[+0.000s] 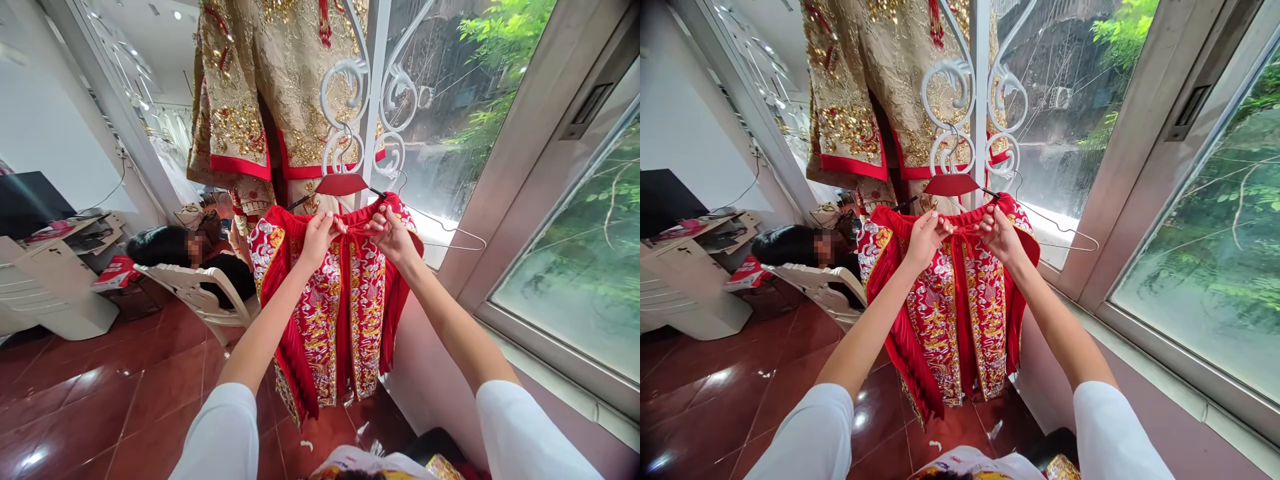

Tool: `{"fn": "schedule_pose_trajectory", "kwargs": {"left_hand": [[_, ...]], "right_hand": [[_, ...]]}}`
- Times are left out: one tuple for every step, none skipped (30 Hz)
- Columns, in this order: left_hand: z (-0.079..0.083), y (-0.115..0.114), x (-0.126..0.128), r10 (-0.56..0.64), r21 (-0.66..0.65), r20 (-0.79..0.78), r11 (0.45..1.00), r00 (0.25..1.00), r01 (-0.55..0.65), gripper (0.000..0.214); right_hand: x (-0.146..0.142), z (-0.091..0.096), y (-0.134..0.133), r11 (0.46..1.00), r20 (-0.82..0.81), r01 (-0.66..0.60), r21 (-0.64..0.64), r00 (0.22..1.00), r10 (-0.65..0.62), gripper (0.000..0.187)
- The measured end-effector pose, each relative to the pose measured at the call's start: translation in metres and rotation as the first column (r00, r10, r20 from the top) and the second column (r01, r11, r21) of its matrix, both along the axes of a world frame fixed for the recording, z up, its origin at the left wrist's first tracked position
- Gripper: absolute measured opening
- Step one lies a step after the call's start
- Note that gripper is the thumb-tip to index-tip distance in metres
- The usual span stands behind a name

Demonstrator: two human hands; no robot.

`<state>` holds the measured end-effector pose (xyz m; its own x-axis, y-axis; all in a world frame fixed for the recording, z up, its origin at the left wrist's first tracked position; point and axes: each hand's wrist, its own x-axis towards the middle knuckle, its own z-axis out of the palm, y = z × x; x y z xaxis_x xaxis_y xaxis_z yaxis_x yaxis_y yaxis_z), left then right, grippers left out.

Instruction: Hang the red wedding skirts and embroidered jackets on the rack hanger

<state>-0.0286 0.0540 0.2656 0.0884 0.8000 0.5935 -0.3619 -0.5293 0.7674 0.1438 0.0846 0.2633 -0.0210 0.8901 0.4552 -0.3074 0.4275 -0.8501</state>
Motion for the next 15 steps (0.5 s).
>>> {"fn": "schedule_pose_trajectory", "kwargs": {"left_hand": [[-0.001, 0.0, -0.002, -0.017, 0.006, -0.016, 1.0, 1.0, 0.018, 0.03], [-0.003, -0.001, -0.004, -0.033, 0.014, -0.036, 0.999, 0.999, 0.034, 0.033], [-0.004, -0.001, -0.006, -0.042, 0.02, -0.054, 0.999, 0.998, 0.043, 0.035], [-0.006, -0.001, -0.007, -0.036, 0.027, -0.061, 0.999, 0.997, 0.038, 0.037], [-0.008, -0.001, -0.008, -0.014, 0.032, -0.06, 0.999, 0.998, 0.016, 0.039], [-0.01, -0.001, -0.009, 0.019, 0.035, -0.06, 0.999, 0.998, -0.017, 0.04], [-0.011, -0.002, -0.01, 0.061, 0.042, -0.071, 0.997, 0.996, -0.058, 0.039], [-0.013, -0.003, -0.012, 0.11, 0.057, -0.101, 0.993, 0.989, -0.105, 0.037], [-0.014, -0.006, -0.014, 0.166, 0.08, -0.152, 0.985, 0.974, -0.155, 0.034], [-0.016, -0.009, -0.015, 0.229, 0.111, -0.217, 0.971, 0.949, -0.21, 0.03], [-0.018, -0.013, -0.017, 0.304, 0.147, -0.284, 0.951, 0.909, -0.272, 0.026], [-0.021, -0.018, -0.019, 0.393, 0.19, -0.339, 0.918, 0.855, -0.347, 0.023], [-0.023, -0.022, -0.019, 0.495, 0.241, -0.378, 0.868, 0.782, -0.433, 0.021], [-0.025, -0.026, -0.019, 0.605, 0.303, -0.399, 0.796, 0.689, -0.523, 0.02], [-0.026, -0.029, -0.018, 0.711, 0.375, -0.403, 0.703, 0.576, -0.605, 0.02]], "right_hand": [[-0.001, 0.001, 0.002, 1.0, -0.015, 0.004, -0.002, 1.0, -0.004, 0.022], [-0.002, 0.003, 0.004, 1.0, -0.027, 0.002, -0.005, 1.0, -0.002, 0.024], [-0.003, 0.005, 0.007, 1.0, -0.035, -0.006, -0.012, 0.999, 0.005, 0.025], [-0.003, 0.006, 0.01, 1.0, -0.037, -0.011, -0.019, 0.999, 0.01, 0.027], [-0.003, 0.007, 0.013, 1.0, -0.037, -0.011, -0.022, 0.999, 0.01, 0.027], [-0.003, 0.008, 0.016, 1.0, -0.036, -0.005, -0.019, 0.999, 0.004, 0.027], [-0.002, 0.007, 0.018, 1.0, -0.037, 0.01, -0.009, 0.999, -0.011, 0.026], [0.0, 0.005, 0.019, 1.0, -0.037, 0.03, 0.004, 0.999, -0.03, 0.025], [0.002, 0.002, 0.019, 0.999, -0.034, 0.05, 0.013, 0.998, -0.05, 0.025], [0.005, -0.002, 0.017, 0.998, -0.025, 0.066, 0.014, 0.998, -0.065, 0.025], [0.008, -0.008, 0.015, 0.997, -0.01, 0.083, 0.007, 0.996, -0.083, 0.026], [0.011, -0.014, 0.012, 0.993, 0.006, 0.12, -0.005, 0.993, -0.12, 0.028], [0.013, -0.021, 0.008, 0.983, 0.025, 0.184, -0.013, 0.983, -0.184, 0.03], [0.014, -0.029, 0.002, 0.962, 0.055, 0.274, -0.003, 0.96, -0.274, 0.032], [0.012, -0.036, -0.003, 0.927, 0.101, 0.373, 0.033, 0.922, -0.375, 0.033]]}}
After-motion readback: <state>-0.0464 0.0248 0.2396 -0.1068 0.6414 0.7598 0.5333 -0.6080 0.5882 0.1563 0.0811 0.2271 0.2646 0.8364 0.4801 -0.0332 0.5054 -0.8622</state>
